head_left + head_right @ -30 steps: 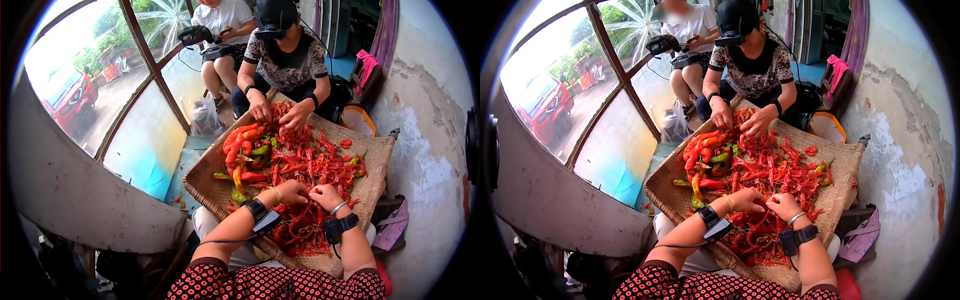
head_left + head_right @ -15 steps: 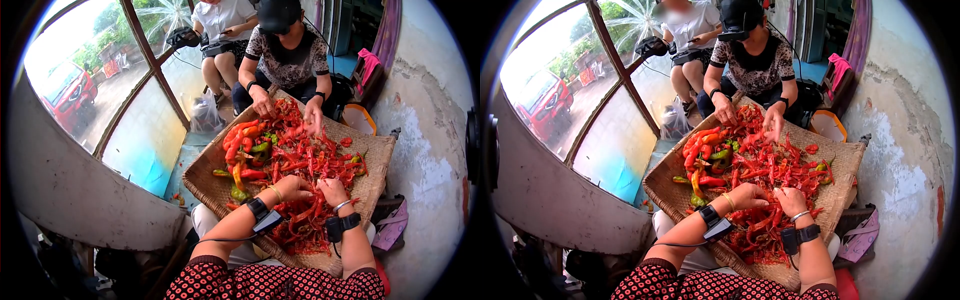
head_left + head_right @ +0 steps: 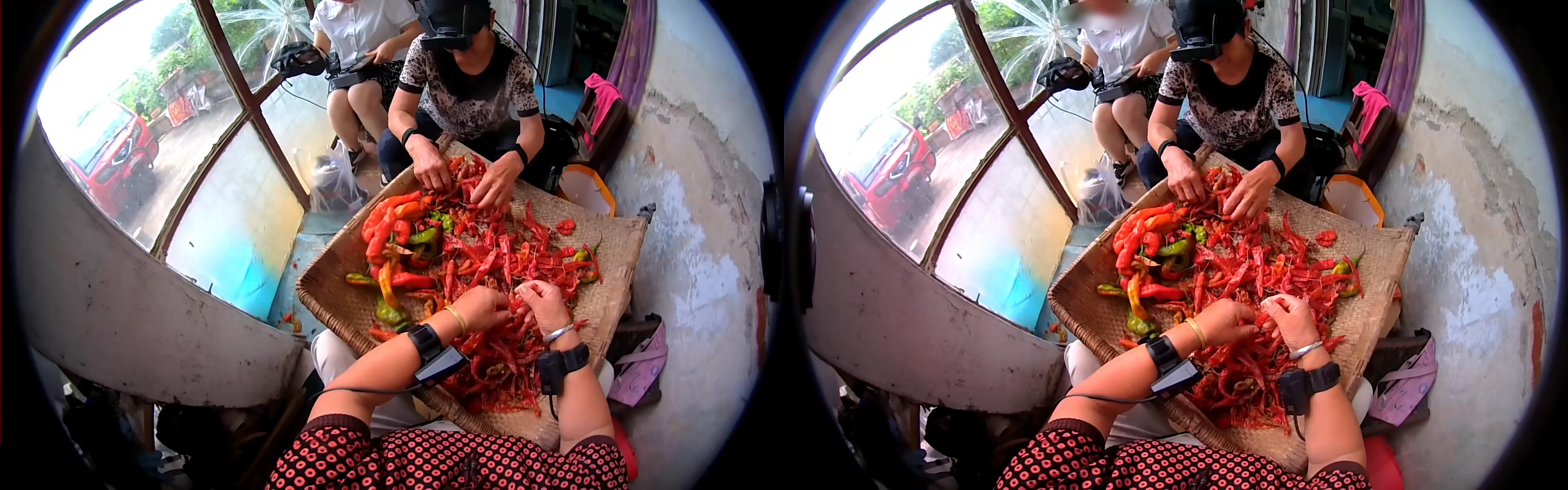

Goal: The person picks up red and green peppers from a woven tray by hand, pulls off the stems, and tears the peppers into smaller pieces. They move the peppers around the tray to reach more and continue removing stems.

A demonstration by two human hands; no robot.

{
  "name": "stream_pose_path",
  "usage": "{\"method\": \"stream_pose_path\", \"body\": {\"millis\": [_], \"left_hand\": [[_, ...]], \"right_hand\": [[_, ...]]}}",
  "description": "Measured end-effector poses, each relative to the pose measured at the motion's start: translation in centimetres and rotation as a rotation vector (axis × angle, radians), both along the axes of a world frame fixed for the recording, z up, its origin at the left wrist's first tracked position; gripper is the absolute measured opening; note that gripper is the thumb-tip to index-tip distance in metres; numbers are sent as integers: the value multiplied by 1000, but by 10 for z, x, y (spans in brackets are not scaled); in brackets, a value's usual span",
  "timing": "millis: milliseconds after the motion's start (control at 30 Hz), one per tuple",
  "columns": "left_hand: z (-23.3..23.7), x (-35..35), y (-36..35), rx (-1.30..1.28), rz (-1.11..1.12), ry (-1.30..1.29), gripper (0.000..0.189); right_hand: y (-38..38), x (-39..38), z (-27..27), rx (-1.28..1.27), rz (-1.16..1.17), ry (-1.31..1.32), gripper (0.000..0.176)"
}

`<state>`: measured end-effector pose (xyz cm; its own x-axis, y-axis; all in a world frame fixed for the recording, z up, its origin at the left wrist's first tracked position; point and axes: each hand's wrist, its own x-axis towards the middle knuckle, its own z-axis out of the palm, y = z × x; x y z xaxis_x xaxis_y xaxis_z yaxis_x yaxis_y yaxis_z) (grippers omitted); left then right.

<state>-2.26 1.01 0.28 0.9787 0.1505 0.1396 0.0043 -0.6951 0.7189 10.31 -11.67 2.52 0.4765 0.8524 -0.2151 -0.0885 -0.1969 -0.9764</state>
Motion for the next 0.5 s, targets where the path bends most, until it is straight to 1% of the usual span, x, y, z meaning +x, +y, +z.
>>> {"method": "stream_pose_path", "body": {"millis": [33, 100, 167, 200, 267, 333, 400, 433, 467, 500], "left_hand": [[3, 0, 0, -16, 15, 46, 22], [3, -1, 1, -62, 18, 43, 21], [5, -2, 3, -109, 22, 39, 21], [8, -2, 5, -154, -5, 71, 20], [9, -2, 8, -200, -34, 104, 20], [9, -2, 11, -350, -57, 127, 19], [13, -3, 13, -388, -49, 166, 18], [16, -4, 14, -426, -41, 205, 18], [16, -4, 15, -427, -41, 203, 18], [16, -5, 16, -379, -22, 187, 20]], "right_hand": [[0, 0, 3, 16, -11, 20, 19], [-1, 2, 1, 28, 12, 16, 17], [-2, 4, -3, 47, 93, -62, 15], [-2, 5, -3, 47, 93, -62, 15], [-3, 5, -2, 45, 66, 3, 13], [-4, 7, -3, 75, 63, 52, 13], [-4, 9, -2, 106, 62, 100, 13], [-5, 9, 1, 119, 36, 185, 12], [-6, 11, 2, 132, 11, 270, 11], [-6, 13, 2, 130, 11, 268, 11]]}}
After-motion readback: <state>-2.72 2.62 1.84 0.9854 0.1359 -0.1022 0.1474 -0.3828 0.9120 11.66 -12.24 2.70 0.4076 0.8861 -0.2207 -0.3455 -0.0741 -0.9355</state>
